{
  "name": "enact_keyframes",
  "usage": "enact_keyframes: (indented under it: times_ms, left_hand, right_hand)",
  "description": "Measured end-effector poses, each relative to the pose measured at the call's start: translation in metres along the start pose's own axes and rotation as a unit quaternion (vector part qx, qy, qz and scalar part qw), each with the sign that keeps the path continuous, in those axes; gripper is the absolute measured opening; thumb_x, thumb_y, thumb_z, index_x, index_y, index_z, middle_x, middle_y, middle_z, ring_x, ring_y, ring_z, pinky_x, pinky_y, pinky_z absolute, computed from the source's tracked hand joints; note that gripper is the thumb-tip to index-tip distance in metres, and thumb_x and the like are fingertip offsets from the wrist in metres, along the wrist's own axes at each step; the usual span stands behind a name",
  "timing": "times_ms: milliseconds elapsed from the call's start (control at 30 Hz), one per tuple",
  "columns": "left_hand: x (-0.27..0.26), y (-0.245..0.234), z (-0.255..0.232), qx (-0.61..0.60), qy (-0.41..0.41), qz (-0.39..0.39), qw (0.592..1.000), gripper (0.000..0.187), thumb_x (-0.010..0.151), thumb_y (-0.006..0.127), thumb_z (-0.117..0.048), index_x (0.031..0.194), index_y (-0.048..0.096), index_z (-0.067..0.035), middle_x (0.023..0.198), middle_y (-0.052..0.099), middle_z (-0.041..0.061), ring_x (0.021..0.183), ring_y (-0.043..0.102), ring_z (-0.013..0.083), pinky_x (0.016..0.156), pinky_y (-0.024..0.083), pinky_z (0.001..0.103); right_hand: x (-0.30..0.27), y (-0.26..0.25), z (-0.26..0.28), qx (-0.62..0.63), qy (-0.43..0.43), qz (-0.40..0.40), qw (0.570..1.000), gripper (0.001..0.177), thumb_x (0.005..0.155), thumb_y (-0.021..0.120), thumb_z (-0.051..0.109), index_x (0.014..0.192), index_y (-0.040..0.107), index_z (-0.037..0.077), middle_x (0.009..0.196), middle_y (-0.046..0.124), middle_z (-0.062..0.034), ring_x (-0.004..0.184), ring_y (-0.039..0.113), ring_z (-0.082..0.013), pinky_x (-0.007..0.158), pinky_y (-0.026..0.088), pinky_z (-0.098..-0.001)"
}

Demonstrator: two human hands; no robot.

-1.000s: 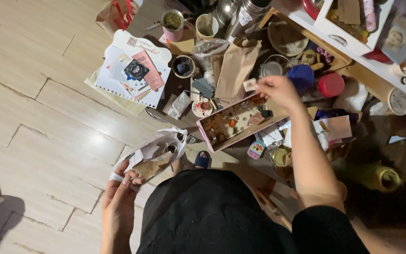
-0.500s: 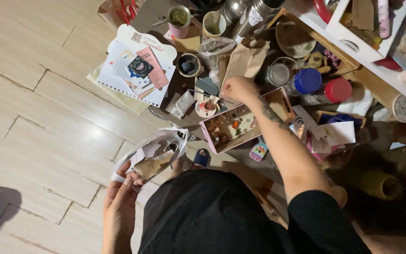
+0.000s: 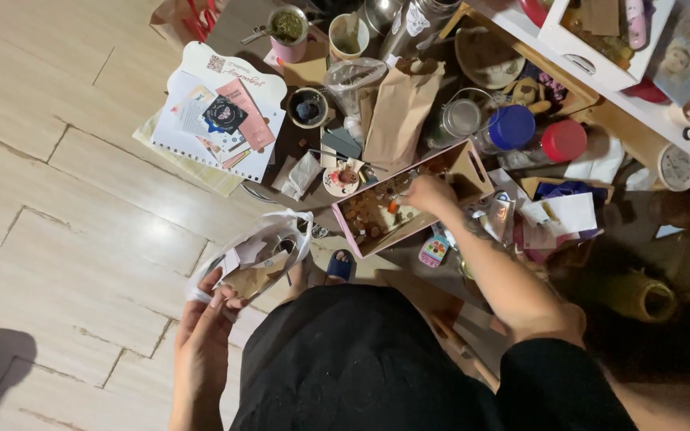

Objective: The person is sorting through a wooden box filled with small craft supplies, stickers, and cards, picking them up one by one to inspect them and then placing selected items into a white plastic bag.

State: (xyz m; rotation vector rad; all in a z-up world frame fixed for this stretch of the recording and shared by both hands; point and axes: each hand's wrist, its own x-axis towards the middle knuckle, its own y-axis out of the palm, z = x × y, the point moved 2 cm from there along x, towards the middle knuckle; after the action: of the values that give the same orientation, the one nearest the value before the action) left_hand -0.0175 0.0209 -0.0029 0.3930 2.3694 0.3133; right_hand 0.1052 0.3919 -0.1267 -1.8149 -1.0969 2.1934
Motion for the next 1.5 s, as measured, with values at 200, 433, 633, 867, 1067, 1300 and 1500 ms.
enact_keyframes:
  times_ms: [200,433,633,867,1067,1300,1500]
  left_hand:
    - [-0.001,-0.005,0.002,0.000,0.022,0.006,1.000,0.044,0.088,0.049,-0.008,0.130,0.046,0.004,0.091,0.055,0.009,0.082,0.056,0.0157,0.084,0.042,0.029]
    - [-0.019,0.022,-0.020,0.139,-0.023,-0.066,0.988,0.046,0.088,0.033,0.002,0.130,0.051,-0.007,0.127,0.054,0.014,0.088,0.065,0.0324,0.088,0.053,0.038]
    - [-0.023,0.013,-0.018,0.419,0.208,0.051,0.882,0.076,0.063,0.078,-0.005,0.133,0.046,-0.011,0.122,0.048,0.009,0.100,0.058,0.0165,0.092,0.052,0.033]
    - [-0.035,0.022,-0.027,0.482,0.313,0.091,0.813,0.091,0.061,0.078,-0.026,0.138,0.036,-0.004,0.139,0.041,0.015,0.130,0.039,0.0277,0.109,0.030,0.043]
    - [-0.038,0.018,-0.026,0.463,0.239,0.039,0.853,0.088,0.061,0.077,-0.021,0.138,0.037,-0.007,0.137,0.042,0.012,0.128,0.038,0.0245,0.107,0.031,0.038]
    - [-0.034,0.013,-0.023,0.480,0.280,0.050,0.830,0.086,0.063,0.077,-0.018,0.138,0.037,-0.004,0.135,0.044,0.015,0.129,0.039,0.0269,0.107,0.031,0.039]
    - [-0.036,0.011,-0.026,0.456,0.268,0.046,0.848,0.088,0.062,0.077,-0.016,0.139,0.035,-0.005,0.136,0.041,0.016,0.130,0.040,0.0264,0.108,0.031,0.039]
  right_hand:
    - [0.043,0.029,0.022,-0.126,0.052,-0.009,0.991,0.034,0.077,0.067,0.038,0.090,0.065,0.007,0.086,0.066,-0.0058,0.077,0.065,-0.0224,0.059,0.049,-0.0305]
    - [-0.027,-0.010,0.008,0.093,-0.143,0.031,0.985,0.020,0.084,0.066,0.021,0.101,0.068,0.011,0.095,0.070,-0.0040,0.085,0.064,-0.0160,0.082,0.049,-0.0324]
    - [-0.100,-0.012,0.031,0.253,-0.244,-0.047,0.935,0.026,0.079,0.064,0.033,0.101,0.061,0.019,0.119,0.063,-0.0009,0.119,0.055,-0.0241,0.102,0.040,-0.0481]
    - [-0.163,0.052,0.112,0.202,-0.653,-0.191,0.705,0.038,0.085,0.068,0.019,0.116,0.050,0.006,0.104,0.062,-0.0082,0.091,0.063,-0.0187,0.080,0.056,-0.0264]
    - [-0.114,0.003,0.024,0.143,-0.448,-0.227,0.853,0.013,0.090,0.061,0.020,0.098,0.065,0.010,0.074,0.066,-0.0007,0.042,0.041,-0.0041,0.037,0.034,-0.0145]
    - [0.022,-0.024,-0.075,0.144,-0.020,-0.223,0.964,0.026,0.084,0.065,0.015,0.109,0.063,0.009,0.107,0.066,-0.0066,0.096,0.061,-0.0270,0.077,0.049,-0.0408]
    - [0.077,-0.007,-0.048,0.135,0.110,-0.226,0.959,0.022,0.082,0.061,0.013,0.098,0.066,-0.002,0.099,0.066,-0.0193,0.088,0.065,-0.0373,0.067,0.054,-0.0436]
